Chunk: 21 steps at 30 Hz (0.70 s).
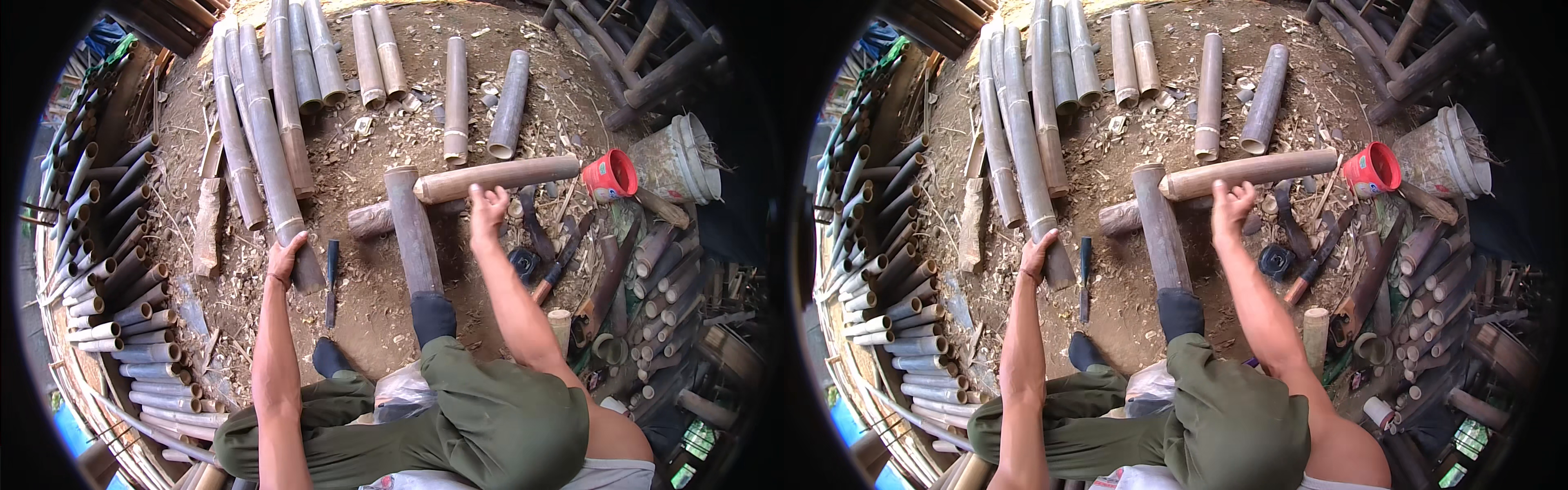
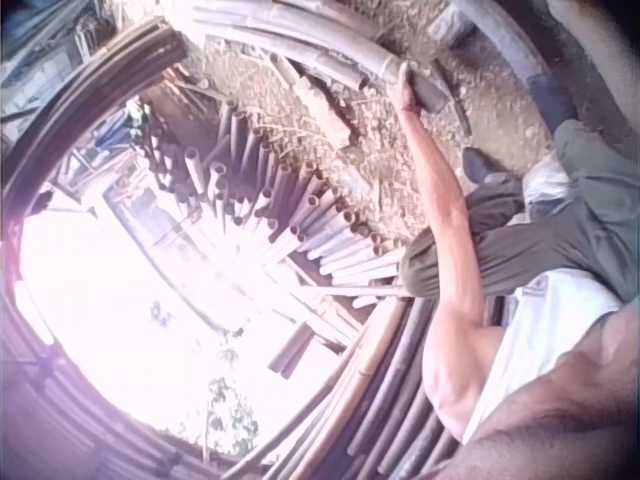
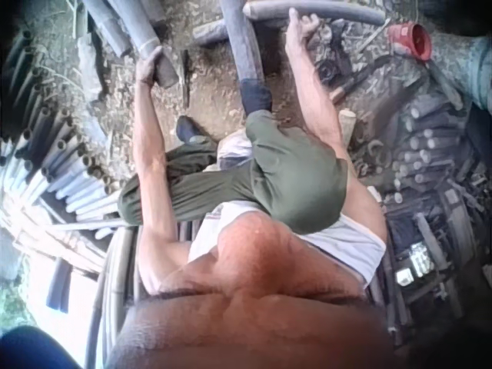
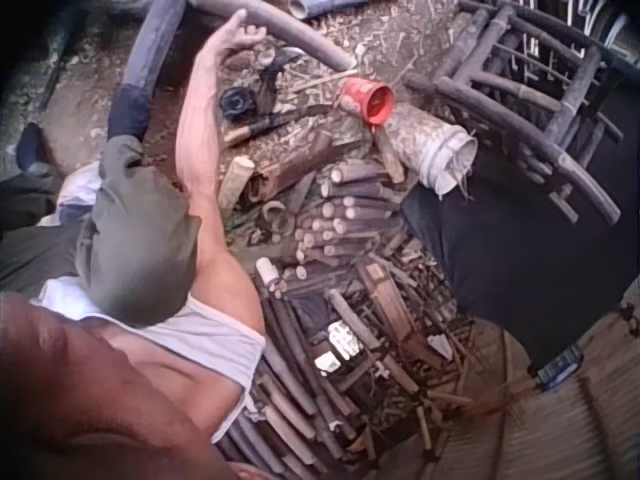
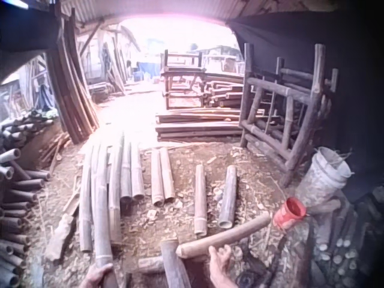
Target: The person measures and cuts bamboo poles, then uses a knife to carve and shape a hole in a larger bamboo section by hand.
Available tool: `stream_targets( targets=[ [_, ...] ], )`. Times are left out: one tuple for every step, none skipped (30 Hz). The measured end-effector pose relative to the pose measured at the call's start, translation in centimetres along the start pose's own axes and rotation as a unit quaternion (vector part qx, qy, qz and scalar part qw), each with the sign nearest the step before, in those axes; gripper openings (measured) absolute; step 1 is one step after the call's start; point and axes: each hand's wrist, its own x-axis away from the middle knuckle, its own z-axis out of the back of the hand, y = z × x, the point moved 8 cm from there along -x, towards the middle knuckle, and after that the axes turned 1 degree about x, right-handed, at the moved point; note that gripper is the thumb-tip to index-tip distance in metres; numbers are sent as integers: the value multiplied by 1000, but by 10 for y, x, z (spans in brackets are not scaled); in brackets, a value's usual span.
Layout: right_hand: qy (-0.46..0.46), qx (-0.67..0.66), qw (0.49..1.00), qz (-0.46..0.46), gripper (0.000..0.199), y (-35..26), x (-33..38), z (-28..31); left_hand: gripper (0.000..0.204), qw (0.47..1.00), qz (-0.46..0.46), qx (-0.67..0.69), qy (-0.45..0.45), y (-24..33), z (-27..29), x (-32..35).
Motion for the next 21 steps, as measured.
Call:
stream_targets(
  targets=[
    [60,9,988,-143,74,42,-44,29,56,1000,-17,-24,4,0,3,-11],
    [10,-78,971,-226,74,61,-61,23,59,994,-49,-80,52,-6,21,-15],
    [-38,-162,938,-303,74,73,-69,9,63,983,-81,-133,99,-8,36,-16],
    [-92,-226,922,-300,74,70,-82,4,73,962,-67,-222,147,-2,27,-7],
    [-147,-288,899,-294,73,68,-90,-1,72,865,-100,-409,272,12,10,14],
    [-140,-304,901,-276,71,64,-94,-4,71,845,-158,-426,280,24,-8,33],
    [-123,-300,905,-276,70,67,-92,-3,71,821,-216,-442,289,32,-22,54],
    [-107,-297,909,-272,70,69,-90,-3,64,829,-261,-427,251,30,-43,69],
    [-92,-297,914,-260,69,64,-95,-2,58,833,-312,-405,213,31,-69,82],
    [-88,-300,919,-240,68,63,-109,11,58,876,-277,-378,114,22,-101,84],
    [-109,-300,917,-238,68,56,-109,14,58,907,-232,-351,19,9,-125,88],
    [-115,-289,924,-222,69,42,-101,8,61,926,-163,-336,-45,-12,-136,87],
    [-122,-277,930,-209,69,25,-86,0,64,938,-91,-317,-109,-37,-144,86],
    [-140,-258,939,-178,70,5,-72,-8,68,945,-105,-296,-94,-44,-141,87],
    [-152,-238,948,-144,70,-20,-57,-11,72,950,-122,-274,-85,-50,-144,88],
    [-150,-218,958,-107,71,-34,-50,0,76,952,-142,-254,-90,-45,-154,95],
    [-139,-227,960,-88,69,-47,-49,6,82,944,-199,-250,-85,-30,-161,98],
    [-153,-190,969,-36,67,-74,-30,8,89,943,-239,-220,-65,-11,-156,101],
    [-168,-155,973,18,66,-110,-7,5,93,930,-281,-231,-50,17,-152,103],
    [-138,-61,965,215,64,-148,4,16,96,938,-285,-174,-93,49,-162,109],
    [-130,11,956,263,64,-170,32,8,99,932,-318,-151,-85,71,-154,110]
  ],
)
